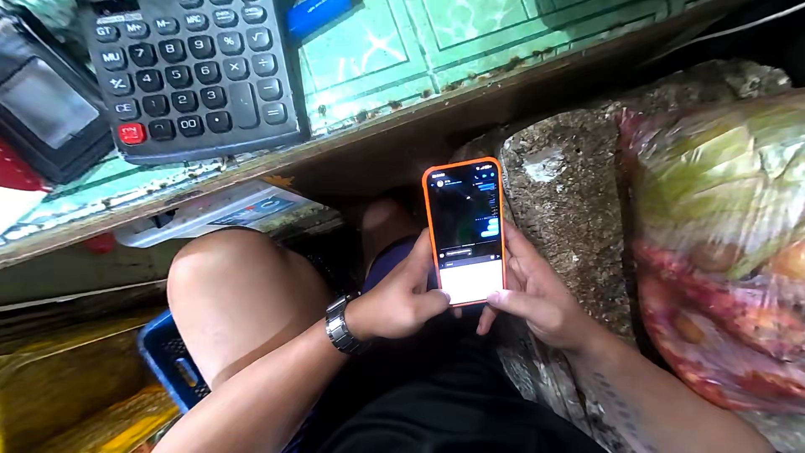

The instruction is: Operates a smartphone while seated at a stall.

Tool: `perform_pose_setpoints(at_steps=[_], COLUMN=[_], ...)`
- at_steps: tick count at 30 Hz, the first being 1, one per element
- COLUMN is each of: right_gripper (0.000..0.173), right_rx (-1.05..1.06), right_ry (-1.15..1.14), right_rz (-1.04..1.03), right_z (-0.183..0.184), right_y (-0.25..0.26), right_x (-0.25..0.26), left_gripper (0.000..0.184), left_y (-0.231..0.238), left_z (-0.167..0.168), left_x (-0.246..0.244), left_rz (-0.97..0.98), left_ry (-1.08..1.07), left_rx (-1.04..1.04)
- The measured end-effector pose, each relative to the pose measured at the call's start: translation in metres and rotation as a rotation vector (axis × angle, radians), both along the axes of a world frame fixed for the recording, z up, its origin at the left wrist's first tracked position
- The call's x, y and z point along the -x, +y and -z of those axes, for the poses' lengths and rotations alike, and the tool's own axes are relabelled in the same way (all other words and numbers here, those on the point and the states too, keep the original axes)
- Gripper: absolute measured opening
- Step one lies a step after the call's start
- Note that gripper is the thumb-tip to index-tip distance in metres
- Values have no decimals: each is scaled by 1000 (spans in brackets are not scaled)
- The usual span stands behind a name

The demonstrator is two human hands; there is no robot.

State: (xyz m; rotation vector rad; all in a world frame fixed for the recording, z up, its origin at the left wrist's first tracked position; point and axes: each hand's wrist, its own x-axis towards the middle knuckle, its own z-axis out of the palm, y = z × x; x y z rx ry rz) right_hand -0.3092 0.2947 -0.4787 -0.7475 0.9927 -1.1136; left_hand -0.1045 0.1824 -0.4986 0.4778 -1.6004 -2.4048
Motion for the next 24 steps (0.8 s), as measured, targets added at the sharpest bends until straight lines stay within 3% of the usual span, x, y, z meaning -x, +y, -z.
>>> perform_pose_setpoints(at_steps=[24], right_gripper=[76], right_rx=[-30], right_ry=[-56], right_rz=[1], right_z=[-1], right_y=[0], right_x=[1], left_gripper=[74], left_y=[3], left_z=[0], left_x=[-1], left_rz=[-12], left_ry=[-16], left_rx=[-3])
